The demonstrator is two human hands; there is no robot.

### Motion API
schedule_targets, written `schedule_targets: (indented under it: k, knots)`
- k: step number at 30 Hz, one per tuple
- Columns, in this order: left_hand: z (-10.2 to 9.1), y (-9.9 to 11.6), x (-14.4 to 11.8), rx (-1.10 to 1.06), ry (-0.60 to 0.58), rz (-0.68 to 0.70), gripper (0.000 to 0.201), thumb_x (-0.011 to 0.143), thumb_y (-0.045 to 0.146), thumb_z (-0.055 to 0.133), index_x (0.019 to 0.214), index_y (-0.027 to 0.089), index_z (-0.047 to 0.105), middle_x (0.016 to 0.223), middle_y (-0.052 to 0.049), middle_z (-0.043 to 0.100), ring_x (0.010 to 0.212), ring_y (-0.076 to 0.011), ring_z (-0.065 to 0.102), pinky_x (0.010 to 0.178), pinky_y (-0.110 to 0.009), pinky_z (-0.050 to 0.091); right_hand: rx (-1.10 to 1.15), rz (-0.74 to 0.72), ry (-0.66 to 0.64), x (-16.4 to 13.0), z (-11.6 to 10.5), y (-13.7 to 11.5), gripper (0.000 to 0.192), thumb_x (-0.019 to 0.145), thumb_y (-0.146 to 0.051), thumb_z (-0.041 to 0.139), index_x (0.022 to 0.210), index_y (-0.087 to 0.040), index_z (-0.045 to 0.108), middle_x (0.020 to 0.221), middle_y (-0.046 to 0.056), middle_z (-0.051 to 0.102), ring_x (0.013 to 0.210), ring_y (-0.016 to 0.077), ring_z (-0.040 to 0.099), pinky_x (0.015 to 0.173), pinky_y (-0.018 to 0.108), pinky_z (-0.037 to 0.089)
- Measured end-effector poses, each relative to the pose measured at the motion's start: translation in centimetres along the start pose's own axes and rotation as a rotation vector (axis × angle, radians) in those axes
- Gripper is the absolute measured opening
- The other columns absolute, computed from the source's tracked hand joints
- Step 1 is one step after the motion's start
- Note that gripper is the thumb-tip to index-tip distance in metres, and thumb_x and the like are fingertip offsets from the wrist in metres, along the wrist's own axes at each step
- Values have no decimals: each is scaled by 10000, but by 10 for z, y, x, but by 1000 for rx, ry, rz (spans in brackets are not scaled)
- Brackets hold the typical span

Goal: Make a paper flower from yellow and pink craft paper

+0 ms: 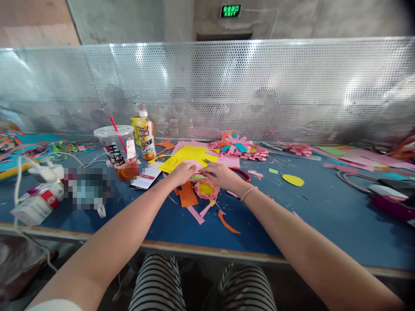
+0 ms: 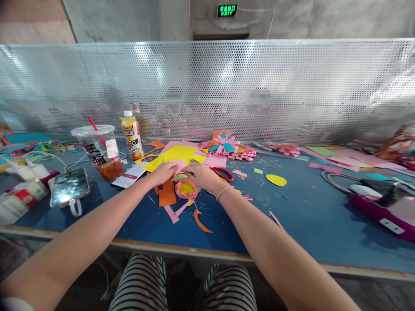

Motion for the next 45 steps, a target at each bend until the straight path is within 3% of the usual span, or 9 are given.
schedule_targets:
  k: [10,16,22,36,45]
  knots:
    - [-4,12,-3,-97,6,75,323,829,276,302,674,178,568,720,-50,623,877,-192,555,779,-292,410,54,-6,58,0,-3,-3,237,824,-154,463,941,-180,668,916,74,676,877,180,608,791,323,475]
    - [-3,13,-4,-67,-22,117,334,844,274,271,743,173,573,717,-41,612,871,-185,556,784,-282,404,122,83,26,0,2,4,288,824,-163,459,1054,-193,630,964,52,678,819,158,627,747,285,482]
    - [-4,16,-5,-55,-37,96,342,849,276,270,656,177,534,732,-51,605,899,-194,549,803,-292,399,162,62,6,0,3,3,319,834,-159,419,1088,-192,610,1019,52,661,882,158,615,789,289,471]
    - [-3,13,-3,-73,-32,115,335,845,269,268,661,189,536,729,-50,608,959,-201,534,831,-301,396,207,74,-78,-1,4,-4,358,803,-137,445,1140,-193,552,1061,63,633,923,163,598,820,312,458]
    - [-2,8,-4,-57,-34,59,342,840,311,289,623,186,522,706,-58,608,888,-210,554,796,-312,410,185,35,-64,0,5,-3,337,808,-127,438,1118,-180,559,1083,75,621,980,172,575,861,328,437]
Point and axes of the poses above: each hand's wrist, its own x-axis towards the middle knuckle, its own z-axis out of the palm, y = z × x, the point moved 7 cm from there along x, towards the middle knuckle
